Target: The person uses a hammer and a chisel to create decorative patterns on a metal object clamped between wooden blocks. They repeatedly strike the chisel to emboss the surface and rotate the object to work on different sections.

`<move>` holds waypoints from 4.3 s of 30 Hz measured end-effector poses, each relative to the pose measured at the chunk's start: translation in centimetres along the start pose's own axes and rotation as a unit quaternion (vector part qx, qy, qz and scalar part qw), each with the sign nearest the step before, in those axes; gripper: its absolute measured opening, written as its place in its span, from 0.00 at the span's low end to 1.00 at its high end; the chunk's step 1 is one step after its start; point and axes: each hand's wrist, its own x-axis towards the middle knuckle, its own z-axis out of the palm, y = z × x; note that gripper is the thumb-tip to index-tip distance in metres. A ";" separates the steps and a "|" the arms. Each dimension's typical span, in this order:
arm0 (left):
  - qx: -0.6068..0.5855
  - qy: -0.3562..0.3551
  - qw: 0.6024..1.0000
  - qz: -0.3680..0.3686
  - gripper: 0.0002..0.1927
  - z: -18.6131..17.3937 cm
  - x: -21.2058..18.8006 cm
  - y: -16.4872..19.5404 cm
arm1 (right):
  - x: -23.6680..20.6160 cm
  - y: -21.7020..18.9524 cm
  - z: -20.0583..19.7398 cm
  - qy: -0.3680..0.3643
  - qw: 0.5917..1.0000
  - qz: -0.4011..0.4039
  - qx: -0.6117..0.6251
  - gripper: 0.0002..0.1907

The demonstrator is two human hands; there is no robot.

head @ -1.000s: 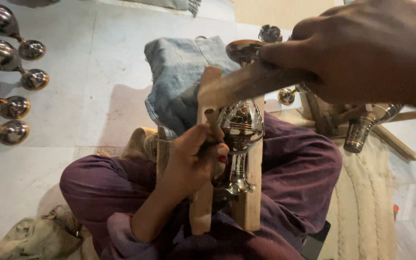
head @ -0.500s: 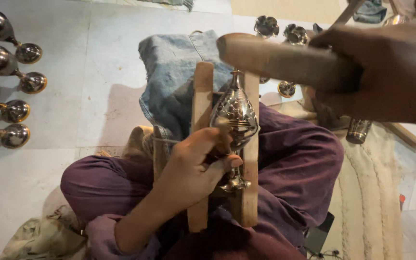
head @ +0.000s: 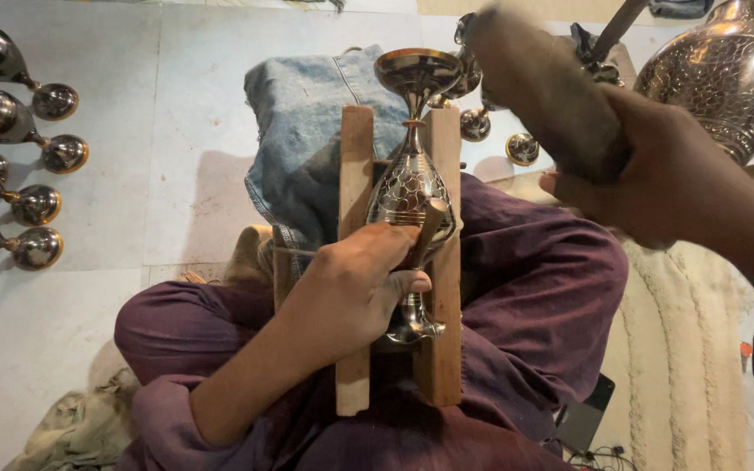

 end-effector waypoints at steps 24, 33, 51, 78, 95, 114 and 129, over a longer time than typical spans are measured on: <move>-0.051 -0.022 0.996 -0.063 0.19 0.1 -0.9 -0.9 | 1.0 4.5 3.4 0.220 0.937 -0.272 0.008 0.30; -0.073 -0.053 0.996 0.000 0.18 -0.3 -0.8 -1.2 | 0.2 4.4 2.8 0.284 0.877 -0.365 -0.129 0.29; -0.011 0.088 0.982 -0.167 0.12 1.6 -2.0 0.6 | 0.1 -4.0 -3.2 0.090 0.924 -0.226 -0.295 0.29; 0.120 -0.018 0.991 -0.062 0.09 1.9 0.1 2.1 | -0.6 5.7 3.4 0.182 0.949 -0.249 -0.064 0.31; 0.043 -0.028 0.998 0.034 0.19 -1.9 5.6 -0.5 | -2.2 11.5 26.8 0.067 0.857 0.062 0.507 0.16; 0.181 -0.191 0.954 0.141 0.14 -2.2 8.4 -0.3 | -2.4 9.3 8.3 0.383 0.904 -0.156 0.112 0.18; 0.183 -0.065 0.958 0.212 0.13 -2.3 4.5 -0.3 | -3.9 9.1 5.7 0.395 0.882 -0.254 0.033 0.25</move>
